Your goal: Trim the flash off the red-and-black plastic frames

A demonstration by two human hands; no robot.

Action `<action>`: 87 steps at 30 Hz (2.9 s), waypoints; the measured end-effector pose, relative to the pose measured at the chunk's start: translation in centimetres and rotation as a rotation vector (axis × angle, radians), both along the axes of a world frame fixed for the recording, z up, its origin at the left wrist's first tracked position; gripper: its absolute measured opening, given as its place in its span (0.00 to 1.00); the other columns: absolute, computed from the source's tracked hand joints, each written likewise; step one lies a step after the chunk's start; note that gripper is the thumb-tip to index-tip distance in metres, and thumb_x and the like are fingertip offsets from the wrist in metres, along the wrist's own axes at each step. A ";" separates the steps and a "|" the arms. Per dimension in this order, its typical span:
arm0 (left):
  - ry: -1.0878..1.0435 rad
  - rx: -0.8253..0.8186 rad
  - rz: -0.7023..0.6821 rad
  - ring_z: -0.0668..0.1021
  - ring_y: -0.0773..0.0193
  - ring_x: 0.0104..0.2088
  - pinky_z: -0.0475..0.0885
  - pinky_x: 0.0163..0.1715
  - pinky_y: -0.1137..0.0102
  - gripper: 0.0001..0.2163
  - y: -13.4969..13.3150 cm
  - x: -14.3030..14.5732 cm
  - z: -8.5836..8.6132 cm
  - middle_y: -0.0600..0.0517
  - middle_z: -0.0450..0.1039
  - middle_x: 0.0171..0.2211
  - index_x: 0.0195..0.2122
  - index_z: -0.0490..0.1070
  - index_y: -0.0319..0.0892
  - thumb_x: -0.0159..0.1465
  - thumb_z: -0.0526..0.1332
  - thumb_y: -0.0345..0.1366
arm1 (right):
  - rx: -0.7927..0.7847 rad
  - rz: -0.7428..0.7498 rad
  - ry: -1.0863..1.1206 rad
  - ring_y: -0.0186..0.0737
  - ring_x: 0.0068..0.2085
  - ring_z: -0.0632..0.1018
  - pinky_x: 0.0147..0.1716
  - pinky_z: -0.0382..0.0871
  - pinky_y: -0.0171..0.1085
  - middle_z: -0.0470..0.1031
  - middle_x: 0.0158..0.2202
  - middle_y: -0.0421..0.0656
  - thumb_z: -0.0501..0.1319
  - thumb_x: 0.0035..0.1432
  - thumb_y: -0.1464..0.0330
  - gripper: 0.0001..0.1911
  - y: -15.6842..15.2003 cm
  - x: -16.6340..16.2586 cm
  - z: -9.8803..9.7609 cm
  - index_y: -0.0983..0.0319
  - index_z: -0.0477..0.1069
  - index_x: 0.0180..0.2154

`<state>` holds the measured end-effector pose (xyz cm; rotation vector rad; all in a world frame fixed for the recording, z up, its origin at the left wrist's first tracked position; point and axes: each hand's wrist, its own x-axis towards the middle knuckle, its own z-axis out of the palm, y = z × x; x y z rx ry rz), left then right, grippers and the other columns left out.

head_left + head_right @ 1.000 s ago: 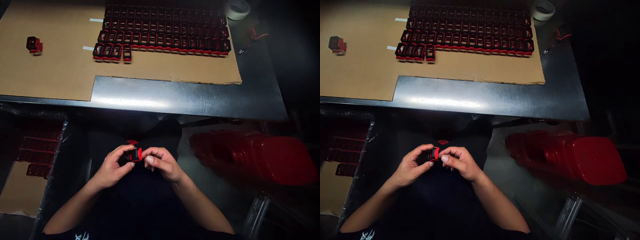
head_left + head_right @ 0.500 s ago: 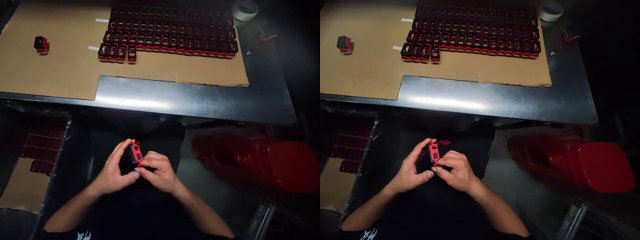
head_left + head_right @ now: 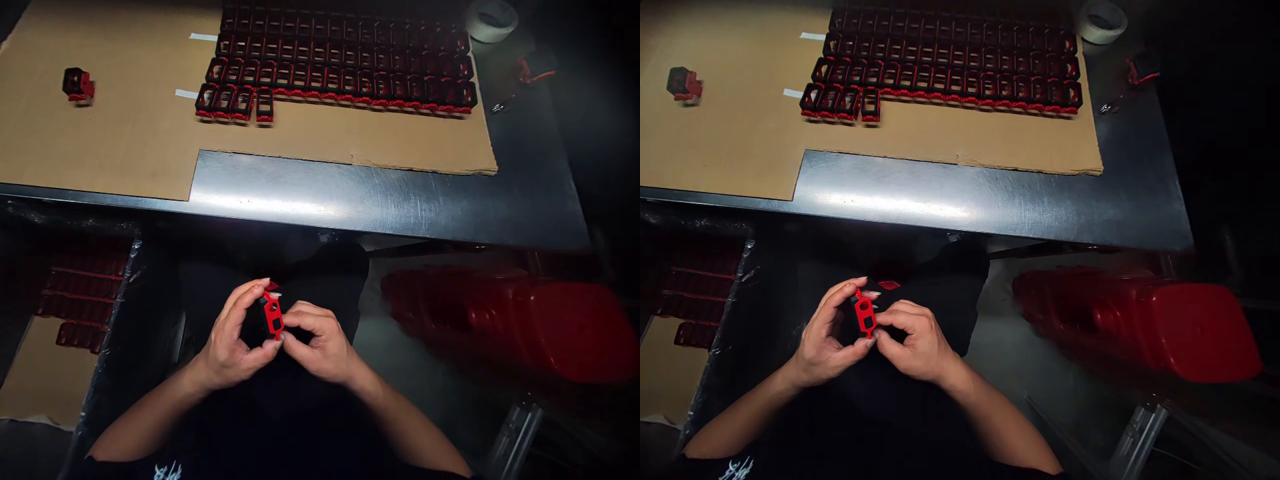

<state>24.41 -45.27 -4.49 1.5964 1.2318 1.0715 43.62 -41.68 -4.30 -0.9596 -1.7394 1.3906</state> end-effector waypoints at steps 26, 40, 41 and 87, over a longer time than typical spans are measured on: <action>0.397 0.645 0.031 0.78 0.55 0.52 0.82 0.44 0.58 0.49 0.4 0.1 -2.3 0.36 0.74 0.51 0.73 0.37 0.37 0.57 0.67 0.21 | -0.144 -0.113 0.110 0.35 0.34 0.78 0.36 0.76 0.36 0.79 0.38 0.41 0.71 0.51 0.75 0.20 -0.1 -0.4 0.0 0.57 0.78 0.47; 0.223 0.399 -0.103 0.82 0.54 0.46 0.81 0.32 0.65 0.50 0.4 0.0 -0.8 0.30 0.74 0.54 0.73 0.32 0.36 0.61 0.69 0.39 | -0.904 0.018 0.510 0.34 0.32 0.80 0.35 0.74 0.33 0.81 0.35 0.41 0.74 0.52 0.61 0.17 -0.8 0.3 -2.3 0.60 0.79 0.43; 0.212 0.348 -0.093 0.82 0.55 0.43 0.80 0.30 0.66 0.51 0.3 0.0 -0.8 0.31 0.73 0.54 0.73 0.32 0.37 0.61 0.69 0.42 | -0.938 0.009 0.528 0.33 0.30 0.79 0.34 0.74 0.32 0.81 0.33 0.41 0.74 0.52 0.60 0.17 -0.9 0.1 -2.3 0.61 0.79 0.41; 0.059 0.425 0.091 0.80 0.51 0.53 0.83 0.45 0.57 0.36 -1.1 0.0 -3.2 0.43 0.69 0.57 0.59 0.60 0.46 0.52 0.75 0.30 | -0.648 -0.013 0.020 0.37 0.29 0.81 0.29 0.73 0.34 0.83 0.29 0.41 0.68 0.58 0.63 0.08 0.5 0.1 1.8 0.60 0.83 0.37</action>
